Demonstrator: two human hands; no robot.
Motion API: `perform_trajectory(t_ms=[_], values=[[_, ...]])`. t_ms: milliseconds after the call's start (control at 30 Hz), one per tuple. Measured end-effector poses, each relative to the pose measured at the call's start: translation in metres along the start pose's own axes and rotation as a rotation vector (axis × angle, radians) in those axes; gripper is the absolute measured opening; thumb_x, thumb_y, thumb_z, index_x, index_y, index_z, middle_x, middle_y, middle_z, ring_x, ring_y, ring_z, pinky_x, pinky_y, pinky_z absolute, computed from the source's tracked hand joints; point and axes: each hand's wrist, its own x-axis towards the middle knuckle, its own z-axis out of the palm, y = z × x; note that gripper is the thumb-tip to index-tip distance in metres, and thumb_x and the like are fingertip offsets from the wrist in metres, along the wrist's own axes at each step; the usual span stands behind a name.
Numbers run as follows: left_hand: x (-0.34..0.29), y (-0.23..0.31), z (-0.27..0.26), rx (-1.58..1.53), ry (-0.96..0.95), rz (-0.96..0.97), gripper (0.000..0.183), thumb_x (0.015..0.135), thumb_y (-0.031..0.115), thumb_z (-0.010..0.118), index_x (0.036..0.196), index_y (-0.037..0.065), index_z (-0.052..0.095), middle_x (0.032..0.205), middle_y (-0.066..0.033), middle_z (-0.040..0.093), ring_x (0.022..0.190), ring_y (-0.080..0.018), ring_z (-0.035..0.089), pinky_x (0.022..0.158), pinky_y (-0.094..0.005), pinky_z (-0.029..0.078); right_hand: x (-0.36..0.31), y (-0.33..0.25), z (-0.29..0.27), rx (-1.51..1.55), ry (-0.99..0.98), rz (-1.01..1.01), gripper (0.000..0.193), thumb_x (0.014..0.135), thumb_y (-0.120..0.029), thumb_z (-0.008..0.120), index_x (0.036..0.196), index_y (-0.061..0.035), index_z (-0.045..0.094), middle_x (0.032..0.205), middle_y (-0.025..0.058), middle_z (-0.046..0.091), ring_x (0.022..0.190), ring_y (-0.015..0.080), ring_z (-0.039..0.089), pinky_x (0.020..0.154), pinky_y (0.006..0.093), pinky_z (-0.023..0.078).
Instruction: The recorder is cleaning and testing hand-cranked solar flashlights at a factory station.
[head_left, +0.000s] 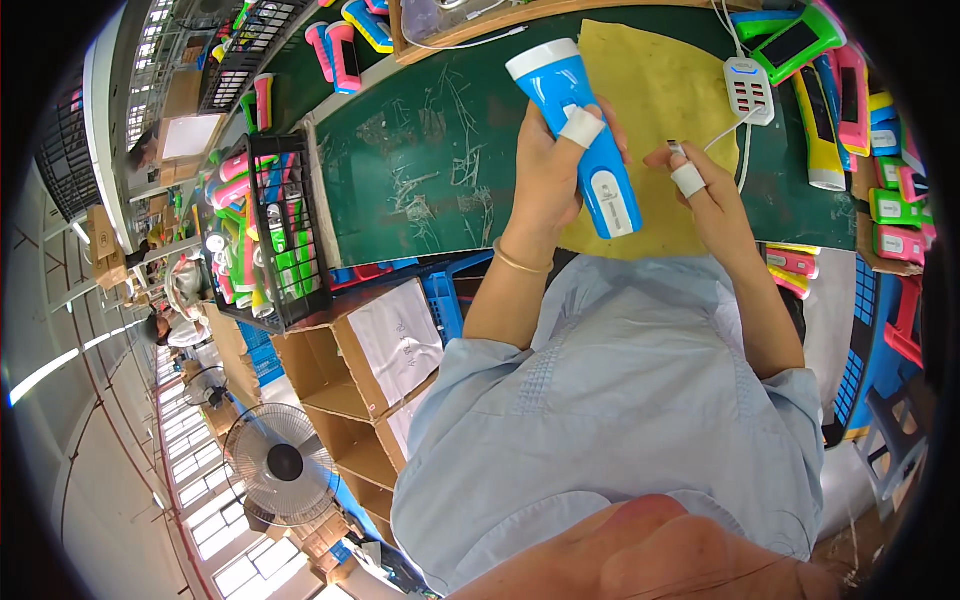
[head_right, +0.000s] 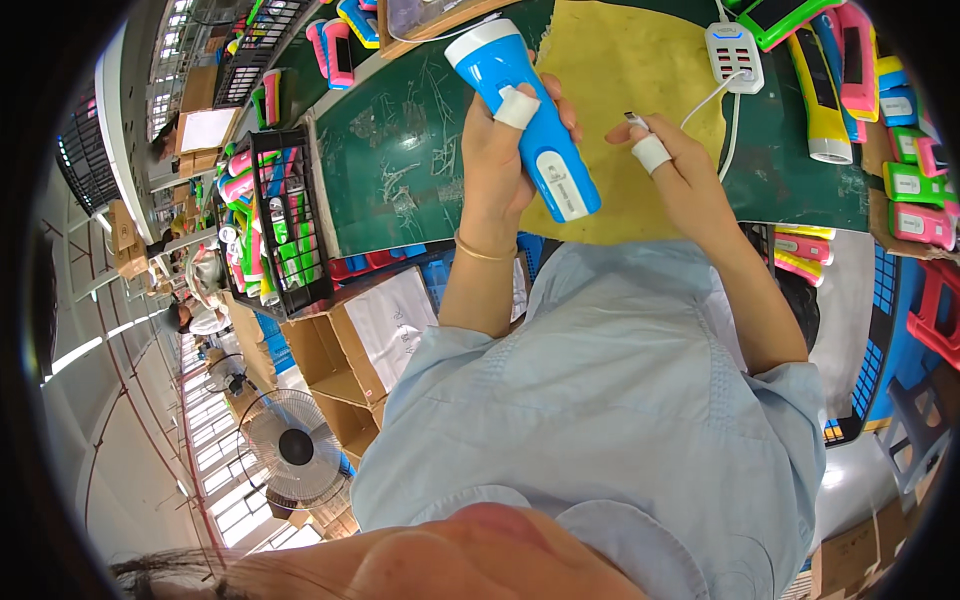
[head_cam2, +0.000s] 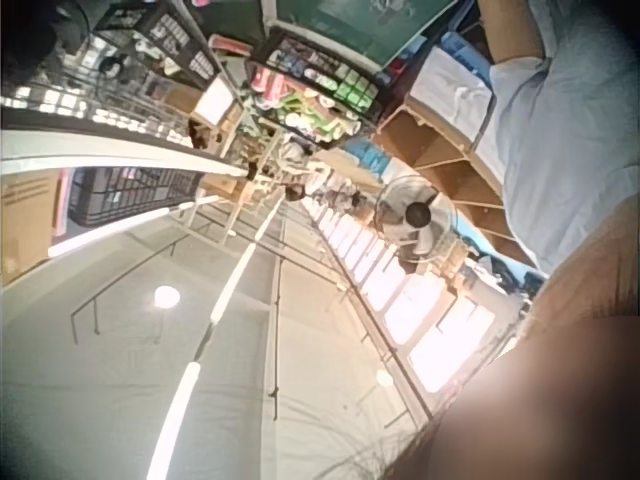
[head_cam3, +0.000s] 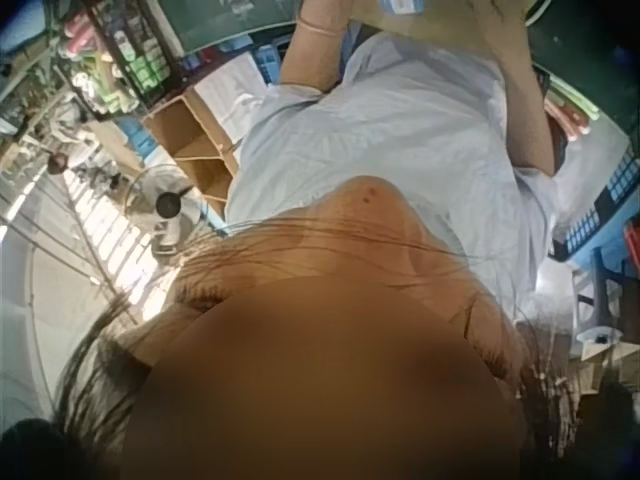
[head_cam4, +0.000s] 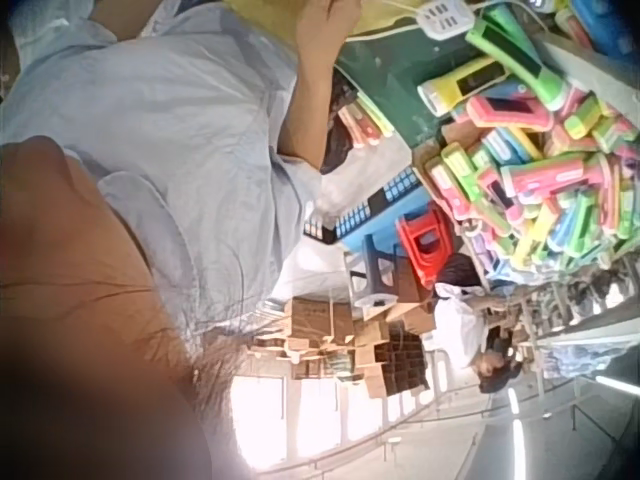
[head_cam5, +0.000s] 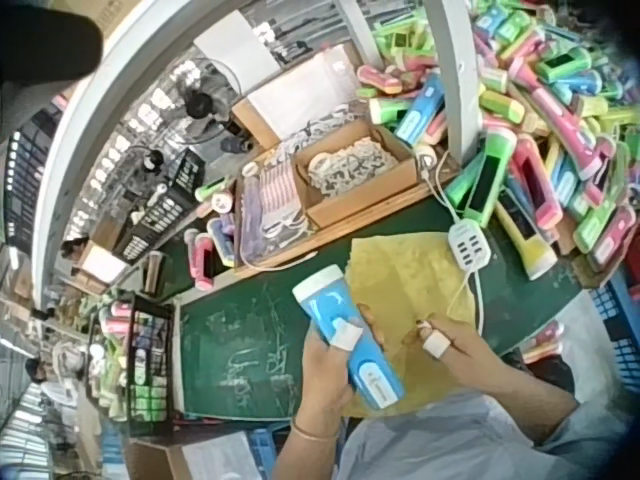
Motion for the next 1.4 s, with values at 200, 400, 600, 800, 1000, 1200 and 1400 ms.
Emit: perform_trajectory(t_ms=[200,400,600,800,1000,1200,1400], values=[[-0.002,-0.002,0.001,0.231,-0.002,-0.075,0.032,0.082,0.011,0.056,0.107,0.002,0.037,0.089,-0.0110,0.053,0.071,-0.0181,0.059,0.060,-0.0320,0.052,-0.003,-0.003,-0.002,-0.053,-0.057,0.054,0.034,0.092,-0.030,0.041,0.085,-0.0025,0.059,0.061,-0.0044,0.042,0.053,0.0029,0.031,0.047,0.0194,0.022],[-0.005,0.009,-0.009,0.488,-0.220,-0.086,0.075,0.072,0.005,0.064,0.130,0.004,0.018,0.103,-0.0098,0.045,0.091,-0.0178,0.053,0.081,-0.0312,0.046,0.003,-0.032,-0.017,0.055,-0.138,-0.065,0.028,0.091,-0.021,0.043,0.083,0.0026,0.056,0.061,0.0000,0.047,0.060,0.0075,0.043,0.055,0.0227,0.034],[-0.008,0.001,-0.003,0.614,-0.101,-0.100,0.057,0.066,0.011,0.071,0.111,0.001,0.036,0.091,-0.0076,0.050,0.080,-0.0151,0.052,0.069,-0.0281,0.045,0.022,-0.040,-0.001,-0.136,-0.176,-0.167,0.025,0.087,-0.017,0.046,0.089,0.0042,0.060,0.057,0.0032,0.044,0.052,0.0094,0.041,0.048,0.0262,0.033],[-0.006,-0.009,-0.002,0.793,-0.022,0.015,0.052,0.063,0.009,0.070,0.103,0.001,0.038,0.086,-0.0092,0.052,0.075,-0.0165,0.053,0.066,-0.0276,0.045,0.023,-0.037,0.002,-0.463,-0.107,-0.156,0.023,0.084,-0.013,0.046,0.088,0.0035,0.061,0.057,0.0143,0.050,0.049,0.0235,0.049,0.048,0.0337,0.037],[-0.002,-0.018,0.007,0.888,0.066,0.148,0.050,0.063,0.007,0.070,0.101,0.000,0.038,0.082,-0.0086,0.052,0.072,-0.0170,0.053,0.064,-0.0279,0.045,0.022,-0.033,0.025,-0.603,0.185,-0.311,0.019,0.084,-0.016,0.050,0.085,0.0013,0.059,0.062,0.0156,0.055,0.053,0.0302,0.053,0.049,0.0371,0.040],[0.010,-0.001,-0.015,0.462,0.170,-0.061,0.030,0.084,0.022,0.058,0.102,0.003,0.044,0.081,-0.0062,0.053,0.074,-0.0121,0.053,0.063,-0.0253,0.045,0.002,-0.046,-0.007,-0.333,0.388,-0.358,0.040,0.080,0.004,0.037,0.114,-0.0097,0.054,0.068,0.0064,0.054,0.052,0.0095,0.044,0.053,0.0222,0.039],[0.018,-0.013,0.011,0.056,0.158,0.239,0.050,0.091,0.047,0.033,0.102,0.001,0.051,0.089,-0.0077,0.057,0.083,-0.0160,0.056,0.075,-0.0295,0.044,0.018,-0.010,0.005,-0.246,-0.131,-0.144,0.030,0.088,-0.013,0.046,0.115,-0.0009,0.052,0.079,0.0066,0.055,0.067,0.0120,0.049,0.066,0.0257,0.043]])
